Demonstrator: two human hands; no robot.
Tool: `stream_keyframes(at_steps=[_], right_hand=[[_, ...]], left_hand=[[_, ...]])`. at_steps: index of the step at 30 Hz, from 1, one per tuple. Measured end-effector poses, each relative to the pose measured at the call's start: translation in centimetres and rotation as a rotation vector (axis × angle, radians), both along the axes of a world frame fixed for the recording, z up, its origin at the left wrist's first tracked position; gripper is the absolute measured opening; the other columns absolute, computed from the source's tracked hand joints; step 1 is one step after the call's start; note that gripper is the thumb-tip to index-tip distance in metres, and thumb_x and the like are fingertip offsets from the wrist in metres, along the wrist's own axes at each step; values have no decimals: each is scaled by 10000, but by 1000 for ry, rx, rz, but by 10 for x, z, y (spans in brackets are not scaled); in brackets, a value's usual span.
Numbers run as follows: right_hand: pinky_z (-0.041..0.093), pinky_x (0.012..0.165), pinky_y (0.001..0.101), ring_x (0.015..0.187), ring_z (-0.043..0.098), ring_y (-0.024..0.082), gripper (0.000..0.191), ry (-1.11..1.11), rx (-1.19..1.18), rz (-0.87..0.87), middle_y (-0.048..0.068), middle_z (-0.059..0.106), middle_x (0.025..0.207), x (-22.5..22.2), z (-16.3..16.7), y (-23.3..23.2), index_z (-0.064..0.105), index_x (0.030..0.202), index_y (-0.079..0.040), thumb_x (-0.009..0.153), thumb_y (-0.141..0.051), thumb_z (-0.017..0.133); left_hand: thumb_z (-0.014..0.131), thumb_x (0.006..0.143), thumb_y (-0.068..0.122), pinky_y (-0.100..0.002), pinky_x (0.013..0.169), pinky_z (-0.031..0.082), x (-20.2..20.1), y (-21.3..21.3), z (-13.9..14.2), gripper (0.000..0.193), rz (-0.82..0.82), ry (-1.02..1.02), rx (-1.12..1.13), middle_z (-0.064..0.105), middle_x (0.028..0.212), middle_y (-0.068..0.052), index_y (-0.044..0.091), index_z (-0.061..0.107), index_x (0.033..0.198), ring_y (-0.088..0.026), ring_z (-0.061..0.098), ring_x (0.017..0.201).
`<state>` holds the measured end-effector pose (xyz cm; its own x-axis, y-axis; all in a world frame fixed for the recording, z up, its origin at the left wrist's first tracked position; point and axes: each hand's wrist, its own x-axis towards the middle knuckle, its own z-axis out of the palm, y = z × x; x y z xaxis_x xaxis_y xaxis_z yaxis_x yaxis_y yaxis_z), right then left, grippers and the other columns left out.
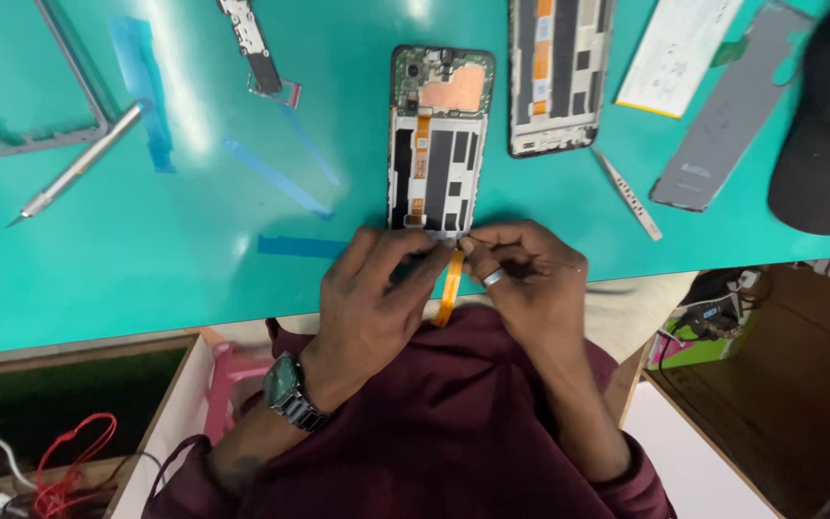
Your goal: The person removes a battery from a disassembled smartphone, then uses tweezers to lift and reseat a flexible ribbon cable connector on the motherboard. The person handles the phone chassis, battery, and ribbon cable throughout.
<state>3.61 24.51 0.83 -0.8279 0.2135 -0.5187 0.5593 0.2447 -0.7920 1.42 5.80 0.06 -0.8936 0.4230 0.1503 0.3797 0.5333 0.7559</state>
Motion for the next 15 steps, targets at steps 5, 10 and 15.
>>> stream_keyframes(at_steps=[5, 10, 15], right_hand=[[607, 756, 225, 831, 725, 88, 127, 7, 41, 92, 74, 773, 931, -10, 7, 5, 745, 1040, 26, 937, -47, 762], [582, 692, 229, 774, 705, 100, 121, 37, 236, 230, 86, 747, 911, -18, 15, 2, 761, 1001, 15, 905, -41, 809], [559, 659, 224, 769, 707, 90, 141, -118, 126, 143, 67, 765, 874, -28, 11, 3, 727, 1000, 18, 894, -33, 804]], left_hand=[[753, 890, 37, -325, 731, 521, 0, 4, -1, 377, 44, -86, 22, 605, 1126, -36, 80, 738, 1264, -213, 555, 921], [743, 951, 107, -339, 782, 530, -5, -3, -5, 337, -48, 35, -36, 600, 1178, -27, 89, 702, 1285, -202, 590, 980], [702, 937, 105, -321, 786, 545, -8, -9, -8, 403, -123, 62, -104, 595, 1192, -70, -4, 689, 1325, -204, 587, 970]])
